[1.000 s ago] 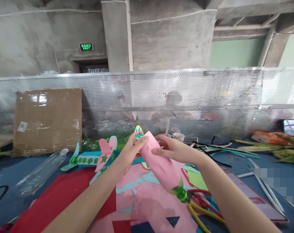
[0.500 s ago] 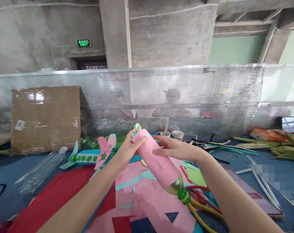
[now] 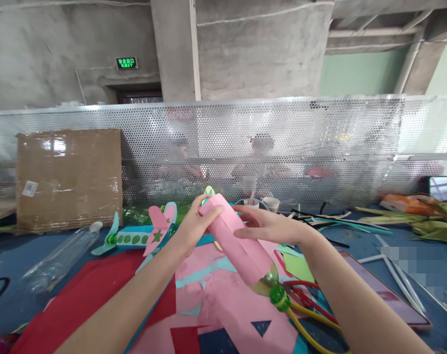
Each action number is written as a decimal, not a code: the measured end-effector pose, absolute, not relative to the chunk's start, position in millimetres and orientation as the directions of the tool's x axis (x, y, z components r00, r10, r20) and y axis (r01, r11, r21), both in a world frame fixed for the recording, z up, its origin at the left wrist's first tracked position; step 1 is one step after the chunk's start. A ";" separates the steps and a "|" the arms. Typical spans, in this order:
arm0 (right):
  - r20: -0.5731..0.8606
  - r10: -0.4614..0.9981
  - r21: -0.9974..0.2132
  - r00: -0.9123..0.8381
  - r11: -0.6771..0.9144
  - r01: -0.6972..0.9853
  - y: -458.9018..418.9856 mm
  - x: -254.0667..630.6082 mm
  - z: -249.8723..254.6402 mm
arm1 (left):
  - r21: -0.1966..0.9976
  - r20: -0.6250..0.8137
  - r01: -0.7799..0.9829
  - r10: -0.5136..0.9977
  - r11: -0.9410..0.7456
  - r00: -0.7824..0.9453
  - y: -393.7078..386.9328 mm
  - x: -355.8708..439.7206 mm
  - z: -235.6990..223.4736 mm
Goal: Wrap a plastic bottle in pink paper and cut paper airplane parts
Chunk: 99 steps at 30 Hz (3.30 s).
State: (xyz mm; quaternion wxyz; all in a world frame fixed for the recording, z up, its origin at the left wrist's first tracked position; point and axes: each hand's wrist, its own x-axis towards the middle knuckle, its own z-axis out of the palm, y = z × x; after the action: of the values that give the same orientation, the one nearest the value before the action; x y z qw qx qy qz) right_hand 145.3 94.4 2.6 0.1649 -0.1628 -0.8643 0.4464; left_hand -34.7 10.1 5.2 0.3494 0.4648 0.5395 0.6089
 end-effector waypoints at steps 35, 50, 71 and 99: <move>0.053 0.403 -0.903 -0.914 0.410 0.128 96.3 151.7 1.9 | 0.971 0.220 -0.001 0.891 -0.240 -0.397 21.9 -48.8 -1.7; 0.047 0.653 -0.958 -0.756 0.243 0.151 107.6 157.1 -4.0 | 0.942 0.100 -0.242 0.883 -0.233 -0.459 36.0 -78.9 -9.1; -0.001 0.908 -0.891 -0.419 -0.192 -0.412 119.7 141.1 3.4 | 0.923 -0.205 -0.253 0.928 0.289 0.311 13.3 -32.3 -22.8; 0.273 0.852 -0.905 -0.447 0.069 -0.421 96.4 136.8 12.5 | 1.000 -0.007 0.017 0.944 0.002 0.330 15.3 -25.6 -32.7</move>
State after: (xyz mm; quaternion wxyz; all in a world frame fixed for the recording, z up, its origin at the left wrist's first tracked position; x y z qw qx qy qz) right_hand 136.8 96.4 12.5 0.4872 -0.1976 -0.5452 0.6529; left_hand -25.6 15.3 -32.7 0.5737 0.5797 0.4143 0.4040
